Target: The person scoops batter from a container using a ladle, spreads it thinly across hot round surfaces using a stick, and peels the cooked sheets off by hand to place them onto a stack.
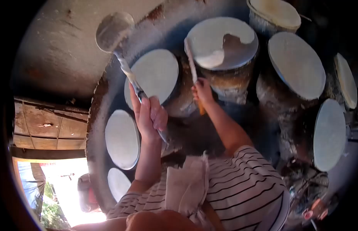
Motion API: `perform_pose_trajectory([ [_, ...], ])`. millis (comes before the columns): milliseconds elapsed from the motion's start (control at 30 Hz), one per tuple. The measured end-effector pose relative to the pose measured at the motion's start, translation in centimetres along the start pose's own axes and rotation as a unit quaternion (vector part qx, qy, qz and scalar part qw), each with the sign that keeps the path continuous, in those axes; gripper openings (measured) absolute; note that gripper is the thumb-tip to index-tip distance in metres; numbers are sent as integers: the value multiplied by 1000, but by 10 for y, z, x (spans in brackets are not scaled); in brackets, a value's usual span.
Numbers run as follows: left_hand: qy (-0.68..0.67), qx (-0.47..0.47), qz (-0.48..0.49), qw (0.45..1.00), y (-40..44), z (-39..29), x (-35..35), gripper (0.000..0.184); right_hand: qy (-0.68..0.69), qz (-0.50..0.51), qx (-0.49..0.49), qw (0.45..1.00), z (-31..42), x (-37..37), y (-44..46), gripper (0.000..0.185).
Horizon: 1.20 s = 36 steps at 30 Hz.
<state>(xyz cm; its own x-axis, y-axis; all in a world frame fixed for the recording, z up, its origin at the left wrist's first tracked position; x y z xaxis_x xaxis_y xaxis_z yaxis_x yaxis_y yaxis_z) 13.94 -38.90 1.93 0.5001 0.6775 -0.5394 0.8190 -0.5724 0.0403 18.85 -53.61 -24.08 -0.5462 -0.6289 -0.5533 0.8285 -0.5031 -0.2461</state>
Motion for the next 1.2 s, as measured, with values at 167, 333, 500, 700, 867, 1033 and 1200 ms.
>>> perform_pose_trajectory([
  [167,-3,-4,18,1000,-7,-14,29,51,10,-116,39,992,34,53,-73,28],
  [333,32,-7,9,999,-9,-12,41,52,11,-125,119,985,74,83,-52,26],
  [500,85,1,-48,995,-25,-22,38,54,-53,-175,162,970,80,68,-44,23],
  [700,126,-4,-17,992,-23,-14,39,56,-114,-151,11,982,87,133,-111,29],
  [867,108,31,-4,994,0,12,16,57,-58,-120,-15,991,152,176,-64,34],
  [1033,169,34,-21,985,40,37,-20,59,-124,-54,80,988,203,194,21,25],
  [1200,195,39,45,979,80,63,-59,60,-299,26,25,953,194,175,-75,29],
])
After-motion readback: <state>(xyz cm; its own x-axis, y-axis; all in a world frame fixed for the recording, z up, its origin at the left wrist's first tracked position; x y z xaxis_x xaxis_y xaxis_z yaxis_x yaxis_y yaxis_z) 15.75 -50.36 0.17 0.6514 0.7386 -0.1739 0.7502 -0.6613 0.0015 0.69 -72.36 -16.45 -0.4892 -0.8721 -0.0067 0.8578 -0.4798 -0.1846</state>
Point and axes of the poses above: each hand's wrist, its own y-axis towards the middle knuckle, its own x-axis out of the back of the hand, z = x × y, the point moved 7 cm from there along y, towards the middle knuckle, and after that the axes turned 10 degrees about x, right-handed, at the moved point
